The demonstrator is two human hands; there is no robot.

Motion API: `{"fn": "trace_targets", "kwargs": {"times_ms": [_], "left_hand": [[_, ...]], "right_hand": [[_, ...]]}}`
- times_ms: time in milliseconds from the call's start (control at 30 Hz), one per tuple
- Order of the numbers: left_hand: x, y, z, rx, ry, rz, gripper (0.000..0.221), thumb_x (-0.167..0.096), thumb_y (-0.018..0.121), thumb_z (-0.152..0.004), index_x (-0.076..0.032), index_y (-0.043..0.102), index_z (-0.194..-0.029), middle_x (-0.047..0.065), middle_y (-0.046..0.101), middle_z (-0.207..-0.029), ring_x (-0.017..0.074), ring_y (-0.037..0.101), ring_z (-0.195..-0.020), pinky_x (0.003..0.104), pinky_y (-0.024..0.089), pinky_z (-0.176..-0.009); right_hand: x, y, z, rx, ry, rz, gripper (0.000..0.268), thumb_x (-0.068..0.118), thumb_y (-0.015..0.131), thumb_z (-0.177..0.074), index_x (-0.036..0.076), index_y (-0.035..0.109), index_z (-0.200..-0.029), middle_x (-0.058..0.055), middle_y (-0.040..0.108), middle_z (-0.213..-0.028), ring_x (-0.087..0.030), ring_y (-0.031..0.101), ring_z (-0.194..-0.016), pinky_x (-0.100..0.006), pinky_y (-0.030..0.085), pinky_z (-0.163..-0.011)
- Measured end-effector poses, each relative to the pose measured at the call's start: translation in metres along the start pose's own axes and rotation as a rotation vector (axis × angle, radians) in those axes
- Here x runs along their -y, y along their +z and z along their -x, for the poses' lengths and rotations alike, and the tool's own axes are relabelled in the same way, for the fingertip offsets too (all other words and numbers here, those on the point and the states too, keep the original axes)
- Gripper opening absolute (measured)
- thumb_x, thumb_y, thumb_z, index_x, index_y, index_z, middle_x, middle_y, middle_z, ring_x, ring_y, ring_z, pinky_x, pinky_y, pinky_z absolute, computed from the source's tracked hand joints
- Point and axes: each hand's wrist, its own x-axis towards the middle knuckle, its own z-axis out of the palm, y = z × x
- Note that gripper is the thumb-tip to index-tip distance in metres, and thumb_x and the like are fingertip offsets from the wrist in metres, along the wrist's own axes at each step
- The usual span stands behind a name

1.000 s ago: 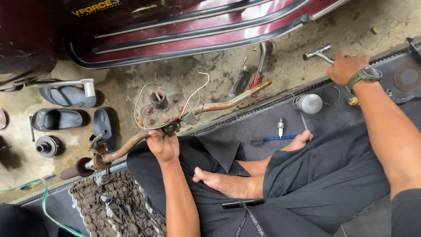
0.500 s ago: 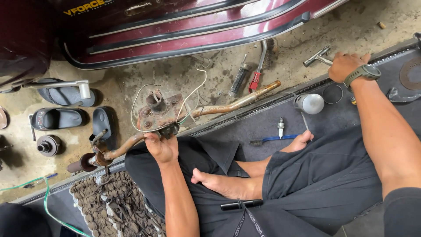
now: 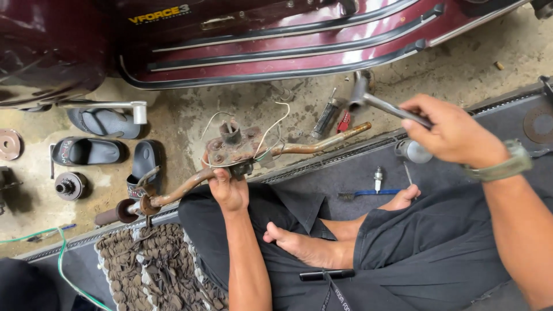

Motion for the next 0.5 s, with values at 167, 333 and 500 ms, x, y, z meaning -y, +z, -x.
{"fn": "trace_targets", "kwargs": {"times_ms": [167, 333, 500], "left_hand": [[0.007, -0.014, 0.002, -0.032, -0.01, 0.043, 0.072, -0.04, 0.075, -0.099, -0.009, 0.039, -0.152, 0.005, 0.053, -0.144, 0.023, 0.053, -0.133, 0.041, 0.043, -0.115], [0.008, -0.017, -0.001, -0.015, -0.019, 0.069, 0.072, -0.04, 0.073, -0.1, -0.008, 0.039, -0.154, 0.007, 0.053, -0.144, 0.0238, 0.054, -0.132, 0.042, 0.045, -0.113], [0.003, -0.013, 0.004, -0.041, -0.03, 0.078, 0.071, -0.04, 0.072, -0.099, -0.009, 0.038, -0.153, 0.007, 0.053, -0.145, 0.0239, 0.054, -0.133, 0.042, 0.046, -0.112]], "right_hand": [[0.067, 0.043, -0.076, -0.204, -0.394, 0.171, 0.023, 0.017, 0.062, -0.102, 0.004, 0.06, -0.121, -0.014, 0.057, -0.096, -0.035, 0.06, -0.086, -0.046, 0.048, -0.076], [0.085, 0.077, -0.178, -0.29, -0.62, 0.405, 0.023, 0.017, 0.066, -0.102, 0.006, 0.058, -0.12, -0.012, 0.056, -0.109, -0.032, 0.057, -0.105, -0.044, 0.044, -0.091], [0.074, 0.098, -0.22, -0.218, -0.655, 0.492, 0.023, 0.019, 0.068, -0.102, 0.008, 0.06, -0.12, -0.009, 0.056, -0.111, -0.029, 0.055, -0.107, -0.045, 0.038, -0.093]]}}
